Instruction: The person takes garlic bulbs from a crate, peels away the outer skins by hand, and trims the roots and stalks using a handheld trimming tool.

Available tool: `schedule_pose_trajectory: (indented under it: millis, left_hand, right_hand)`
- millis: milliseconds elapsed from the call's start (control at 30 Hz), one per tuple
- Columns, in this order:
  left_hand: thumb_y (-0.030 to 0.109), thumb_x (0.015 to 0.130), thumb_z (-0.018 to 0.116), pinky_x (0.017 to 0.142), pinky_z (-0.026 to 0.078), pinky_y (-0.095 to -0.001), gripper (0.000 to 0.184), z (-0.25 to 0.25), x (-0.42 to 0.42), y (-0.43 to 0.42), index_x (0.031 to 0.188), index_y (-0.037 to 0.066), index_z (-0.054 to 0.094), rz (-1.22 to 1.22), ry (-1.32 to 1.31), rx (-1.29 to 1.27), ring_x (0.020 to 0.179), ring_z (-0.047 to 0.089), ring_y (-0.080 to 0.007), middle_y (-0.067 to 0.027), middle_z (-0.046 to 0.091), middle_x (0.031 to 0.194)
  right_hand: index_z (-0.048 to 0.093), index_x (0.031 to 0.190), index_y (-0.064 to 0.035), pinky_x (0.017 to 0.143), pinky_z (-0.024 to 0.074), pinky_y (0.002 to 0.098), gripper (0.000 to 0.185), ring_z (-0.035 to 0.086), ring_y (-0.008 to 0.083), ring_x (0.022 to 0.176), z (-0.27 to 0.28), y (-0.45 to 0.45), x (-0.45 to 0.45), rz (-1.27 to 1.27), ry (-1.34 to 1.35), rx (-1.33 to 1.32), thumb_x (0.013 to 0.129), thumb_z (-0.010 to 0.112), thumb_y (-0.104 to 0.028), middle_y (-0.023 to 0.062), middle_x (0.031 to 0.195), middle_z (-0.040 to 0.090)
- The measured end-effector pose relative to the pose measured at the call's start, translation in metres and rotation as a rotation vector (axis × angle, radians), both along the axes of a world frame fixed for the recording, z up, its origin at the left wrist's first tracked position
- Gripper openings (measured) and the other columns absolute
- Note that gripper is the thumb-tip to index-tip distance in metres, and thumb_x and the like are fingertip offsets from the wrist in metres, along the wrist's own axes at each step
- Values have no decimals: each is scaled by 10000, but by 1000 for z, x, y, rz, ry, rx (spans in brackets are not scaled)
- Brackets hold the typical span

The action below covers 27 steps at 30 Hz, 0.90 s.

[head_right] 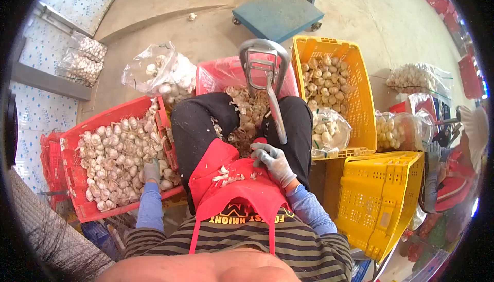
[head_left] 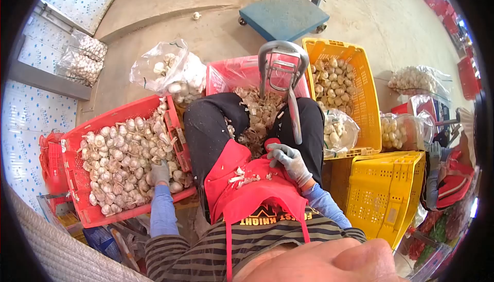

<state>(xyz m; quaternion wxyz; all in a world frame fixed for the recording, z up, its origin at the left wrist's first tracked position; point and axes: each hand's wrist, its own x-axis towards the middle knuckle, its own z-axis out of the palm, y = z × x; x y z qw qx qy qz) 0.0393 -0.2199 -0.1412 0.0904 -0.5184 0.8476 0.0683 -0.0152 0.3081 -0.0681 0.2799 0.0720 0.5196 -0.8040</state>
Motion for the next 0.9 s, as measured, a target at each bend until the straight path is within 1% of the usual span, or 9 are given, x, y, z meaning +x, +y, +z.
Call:
schedule_pose_trajectory:
  millis: [67,133,233,367,400,500,767,800,900]
  left_hand:
    - [464,885,627,940,514,-490,574,46,-8,30,1130,-53,673,-56,-36,65,1101,661,-445,-311,688,1123]
    - [440,864,678,878,535,-474,512,43,-4,26,1046,-37,708,-77,46,86,1014,702,-403,-269,729,1047]
    - [432,861,701,798,550,-440,492,38,0,23,1034,-29,709,129,829,301,862,697,-316,-182,732,956]
    - [447,888,686,644,522,-387,524,34,8,-26,1192,23,645,578,1260,643,783,632,-200,-86,661,989]
    - [500,897,682,603,512,-390,535,7,19,-62,1267,122,603,600,1397,761,809,631,-199,-48,654,1040]
    - [550,907,672,627,537,-391,514,28,36,-74,1273,198,592,629,1581,916,837,637,-211,-24,651,1068]
    - [660,898,643,584,579,-377,575,100,37,-25,1178,159,600,623,1720,1070,769,670,-229,-64,675,935]
    - [681,915,597,513,574,-361,619,124,26,7,1171,117,590,417,1728,1128,672,668,-240,-72,662,878]
    - [652,964,536,444,560,-352,592,157,3,84,1128,87,596,116,1630,1054,627,670,-238,-72,650,842]
  right_hand:
    - [597,1315,27,755,529,255,369,652,124,789,-3,-3,0,25,23,33,1009,600,-178,69,1011,685]
    - [597,1316,26,752,528,251,362,654,123,784,-3,-2,2,56,61,83,1011,597,-169,69,1016,686]
    - [599,1317,22,745,528,252,356,660,122,784,2,0,5,51,40,103,1011,597,-161,71,1019,689]
    - [603,1312,24,766,533,265,344,669,136,794,-1,6,6,37,60,61,1019,579,-156,81,1000,695]
    - [605,1308,25,774,535,270,341,670,140,795,-5,5,7,27,46,41,1026,574,-164,83,993,697]
    - [609,1301,25,766,536,271,342,670,138,789,-9,2,3,48,54,56,1029,579,-180,81,990,697]
    - [616,1291,17,726,541,272,352,666,136,774,-12,-1,-2,141,71,110,1036,583,-223,69,973,693]
    - [616,1291,15,727,542,272,353,666,136,772,-12,-1,-1,144,74,121,1035,585,-226,68,969,693]
    - [617,1292,11,730,543,274,358,665,138,769,-15,-2,-1,149,79,137,1033,588,-234,67,962,693]
